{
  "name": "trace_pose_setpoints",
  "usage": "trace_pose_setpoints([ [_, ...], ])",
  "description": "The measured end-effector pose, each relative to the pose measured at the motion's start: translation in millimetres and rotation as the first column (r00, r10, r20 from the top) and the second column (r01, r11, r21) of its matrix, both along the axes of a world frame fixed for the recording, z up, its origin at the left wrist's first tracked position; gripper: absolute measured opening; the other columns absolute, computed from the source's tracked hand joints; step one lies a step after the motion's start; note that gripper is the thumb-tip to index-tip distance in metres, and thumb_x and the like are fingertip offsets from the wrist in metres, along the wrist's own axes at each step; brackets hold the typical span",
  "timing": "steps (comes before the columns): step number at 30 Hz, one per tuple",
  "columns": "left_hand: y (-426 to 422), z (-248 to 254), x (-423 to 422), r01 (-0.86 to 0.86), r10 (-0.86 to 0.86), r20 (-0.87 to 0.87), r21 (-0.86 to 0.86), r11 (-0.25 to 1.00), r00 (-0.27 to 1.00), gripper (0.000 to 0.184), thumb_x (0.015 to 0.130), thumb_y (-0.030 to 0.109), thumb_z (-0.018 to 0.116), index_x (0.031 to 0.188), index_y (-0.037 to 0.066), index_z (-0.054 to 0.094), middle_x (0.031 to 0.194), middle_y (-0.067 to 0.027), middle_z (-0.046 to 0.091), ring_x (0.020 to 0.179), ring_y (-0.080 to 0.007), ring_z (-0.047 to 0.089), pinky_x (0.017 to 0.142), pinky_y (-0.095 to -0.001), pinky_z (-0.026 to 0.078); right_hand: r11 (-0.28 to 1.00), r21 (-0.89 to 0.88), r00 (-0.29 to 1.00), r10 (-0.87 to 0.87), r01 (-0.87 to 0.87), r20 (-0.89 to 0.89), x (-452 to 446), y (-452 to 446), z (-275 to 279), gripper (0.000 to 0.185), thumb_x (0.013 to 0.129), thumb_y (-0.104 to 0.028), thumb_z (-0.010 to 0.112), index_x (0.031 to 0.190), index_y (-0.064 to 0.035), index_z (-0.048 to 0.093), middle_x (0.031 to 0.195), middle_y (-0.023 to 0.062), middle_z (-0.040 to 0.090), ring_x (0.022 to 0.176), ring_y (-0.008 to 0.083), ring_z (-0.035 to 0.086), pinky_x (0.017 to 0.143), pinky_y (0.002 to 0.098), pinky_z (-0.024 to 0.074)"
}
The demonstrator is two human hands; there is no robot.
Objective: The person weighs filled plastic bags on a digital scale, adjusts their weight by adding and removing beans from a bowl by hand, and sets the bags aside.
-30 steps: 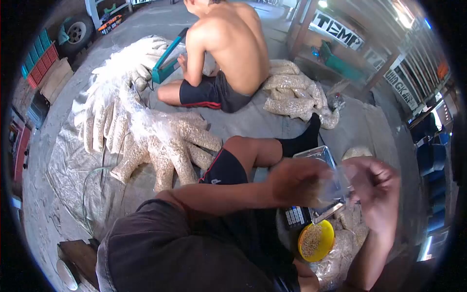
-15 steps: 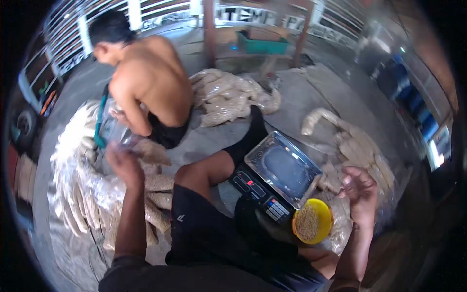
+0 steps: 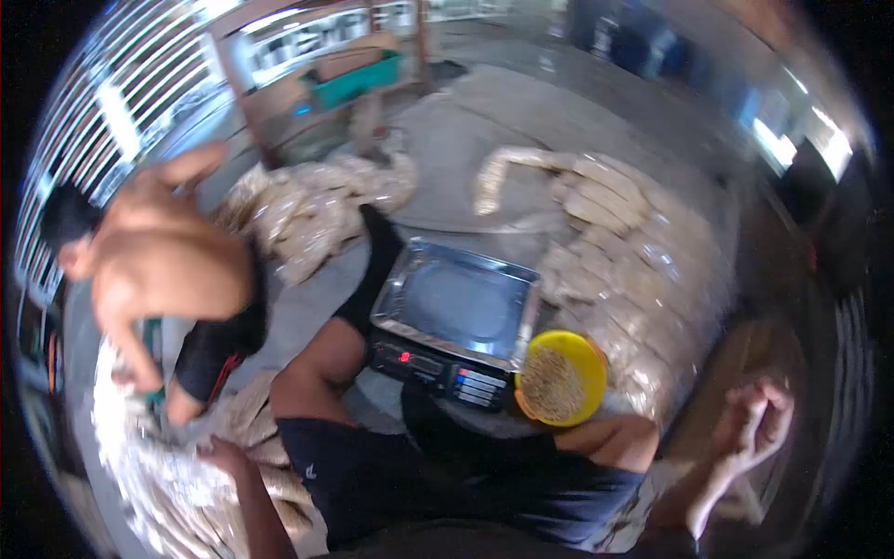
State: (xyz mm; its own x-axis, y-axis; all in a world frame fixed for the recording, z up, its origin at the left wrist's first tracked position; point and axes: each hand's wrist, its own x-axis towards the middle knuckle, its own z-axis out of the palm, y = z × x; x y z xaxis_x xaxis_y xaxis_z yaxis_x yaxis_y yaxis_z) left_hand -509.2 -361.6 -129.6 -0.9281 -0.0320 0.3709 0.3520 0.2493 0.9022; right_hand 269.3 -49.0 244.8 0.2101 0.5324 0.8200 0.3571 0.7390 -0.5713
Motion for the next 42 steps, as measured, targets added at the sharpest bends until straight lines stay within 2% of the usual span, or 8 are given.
trace_pose_setpoints([
  [3, 132, 137, 138, -0.441, 0.139, -0.611, -0.377, 0.814, 0.779, 0.059, 0.099, 0.032, 0.062, 0.14, -0.008, 0.045, 0.136, -0.031, 0.054, 0.126, -0.0441, 0.053, 0.108, -0.0493, 0.041, 0.977, -0.15, 0.977, -0.124, 0.151, 0.174, -20, 2, -52, 0.015, 0.093, -0.004, 0.066, 0.107, -0.0029, 0.067, 0.096, 0.0086, 0.067, 0.085, 0.0182, 0.064, 0.074, 0.0298, 0.0533],
  [9, 273, 174, 176, 0.693, -0.71, 0.455, -0.718, 0.064, 0.538, 0.051, 0.1, 0.038, 0.056, 0.126, -0.006, 0.057, 0.123, -0.0285, 0.065, 0.12, -0.0462, 0.059, 0.101, -0.0489, 0.046, 0.364, -0.803, 0.492, 0.646, 0.472, 0.583, -23, 76, -190, 0.033, 0.088, -0.03, 0.075, 0.115, -0.0121, 0.07, 0.112, 0.016, 0.072, 0.1, 0.0317, 0.071, 0.087, 0.0423, 0.0569],
  [13, 369, 112, 161, 0.716, -0.714, 0.491, -0.698, 0.02, 0.499, 0.055, 0.097, 0.045, 0.057, 0.123, -0.003, 0.058, 0.117, -0.0317, 0.066, 0.116, -0.049, 0.061, 0.096, -0.0512, 0.049, 0.582, -0.729, 0.647, 0.408, 0.36, 0.644, 7, 170, -204, 0.034, 0.094, -0.026, 0.067, 0.122, -0.0069, 0.069, 0.106, 0.0185, 0.072, 0.097, 0.0297, 0.071, 0.082, 0.0402, 0.0578],
  [20, 510, 62, 186, 0.573, -0.646, 0.432, -0.819, 0.01, 0.629, 0.05, 0.095, 0.041, 0.057, 0.122, -0.002, 0.059, 0.112, -0.0314, 0.068, 0.109, -0.0481, 0.064, 0.093, -0.0541, 0.051, 0.308, -0.759, 0.769, -0.119, -0.573, -0.629, 60, 449, -239, 0.041, 0.099, -0.03, 0.059, 0.13, -0.003, 0.059, 0.111, 0.0138, 0.07, 0.092, 0.0285, 0.068, 0.088, 0.0415, 0.056],
  [22, 533, 40, 187, 0.514, -0.625, 0.345, -0.851, 0.105, 0.7, 0.045, 0.095, 0.035, 0.055, 0.122, -0.001, 0.059, 0.111, -0.0309, 0.068, 0.107, -0.0477, 0.065, 0.093, -0.0545, 0.052, 0.312, -0.718, 0.742, -0.057, -0.622, -0.667, 120, 535, -274, 0.049, 0.102, -0.039, 0.057, 0.134, -0.0025, 0.054, 0.108, 0.0157, 0.07, 0.09, 0.0299, 0.068, 0.089, 0.0441, 0.0548],
  [25, 546, 18, 181, 0.476, -0.784, 0.137, -0.852, 0.219, 0.606, 0.03, 0.097, 0.022, 0.051, 0.114, -0.001, 0.059, 0.107, -0.0309, 0.067, 0.098, -0.0475, 0.067, 0.084, -0.0552, 0.054, 0.609, -0.677, 0.837, 0.038, 0.413, 0.546, 130, 551, -249, 0.055, 0.1, -0.04, 0.06, 0.14, -0.0036, 0.051, 0.12, 0.0158, 0.066, 0.103, 0.0294, 0.065, 0.097, 0.0423, 0.0504],
  [32, 551, 63, 202, 0.5, -0.657, 0.311, -0.858, 0.117, 0.687, 0.111, 0.074, 0.048, 0.083, 0.149, -0.013, 0.027, 0.117, -0.0283, 0.061, 0.102, -0.0418, 0.068, 0.086, -0.0481, 0.058, 0.602, -0.797, 0.997, 0.078, -0.052, -0.006, 185, 641, -297, 0.053, 0.104, -0.034, 0.055, 0.146, -0.0032, 0.048, 0.133, 0.0126, 0.058, 0.11, 0.0253, 0.061, 0.102, 0.0367, 0.0477],
  [42, 520, 63, 192, 0.605, -0.7, 0.339, -0.779, 0.164, 0.628, 0.107, 0.08, 0.048, 0.078, 0.159, 0.005, 0.02, 0.126, -0.0262, 0.06, 0.106, -0.0437, 0.067, 0.088, -0.0517, 0.056, 0.755, -0.576, 0.949, 0.271, -0.312, -0.159, 130, 399, -37, 0.027, 0.106, -0.03, 0.051, 0.111, -0.0058, 0.063, 0.099, 0.0039, 0.061, 0.088, 0.0157, 0.058, 0.076, 0.0288, 0.0491],
])
